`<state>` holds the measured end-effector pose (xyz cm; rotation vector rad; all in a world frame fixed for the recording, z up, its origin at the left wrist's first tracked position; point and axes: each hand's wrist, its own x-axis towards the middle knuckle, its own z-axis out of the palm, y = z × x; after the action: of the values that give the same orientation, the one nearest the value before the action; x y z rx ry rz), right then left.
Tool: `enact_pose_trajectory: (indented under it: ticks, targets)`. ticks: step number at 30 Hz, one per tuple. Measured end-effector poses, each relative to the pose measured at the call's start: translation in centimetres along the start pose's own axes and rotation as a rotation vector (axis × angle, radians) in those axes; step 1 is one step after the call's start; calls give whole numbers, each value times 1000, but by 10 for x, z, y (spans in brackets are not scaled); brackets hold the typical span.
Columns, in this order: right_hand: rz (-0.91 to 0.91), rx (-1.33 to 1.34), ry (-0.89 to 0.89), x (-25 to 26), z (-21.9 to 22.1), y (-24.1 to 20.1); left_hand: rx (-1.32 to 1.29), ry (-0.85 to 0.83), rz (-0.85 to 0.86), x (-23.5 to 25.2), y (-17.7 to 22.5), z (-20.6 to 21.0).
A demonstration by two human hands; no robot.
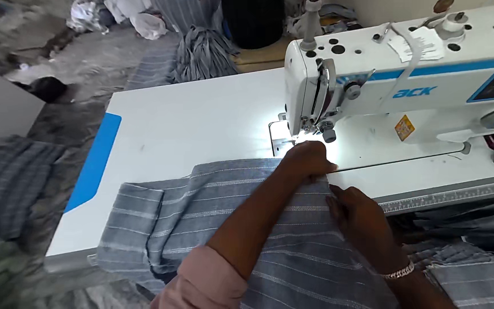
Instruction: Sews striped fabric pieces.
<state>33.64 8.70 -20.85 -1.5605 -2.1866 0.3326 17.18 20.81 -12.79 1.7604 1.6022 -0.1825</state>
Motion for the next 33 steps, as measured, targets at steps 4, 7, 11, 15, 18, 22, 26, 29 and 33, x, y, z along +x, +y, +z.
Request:
enact_pose_trajectory:
  ticks: [4,7,11,15,18,22,26,29,33]
  targets:
    - [-43,-112,-35,-7,1,-1,-45,-46,54,10,-12,-5]
    - [-108,-158,-252,4,-18,-2,171,87,223,6,-25,-5]
    - [-183,-67,-316,35,-31,6,314,167,509,3,-35,-3]
    - [5,163,-218,57,-13,3,612,111,674,1,-30,-5]
    - [15,158,-131,45,0,-9,725,300,796,-3,-55,-1]
    - [-149,1,-56,30,11,-23,615,795,672,-12,-90,51]
    - [-174,-78,-140,37,4,-30,328,701,117,-35,-76,87]
    - [-156,-108,-144,49,4,-36,224,632,138,-18,-85,73]
    - [-59,-138,-170,71,9,-47,206,579,227,3,-95,44]
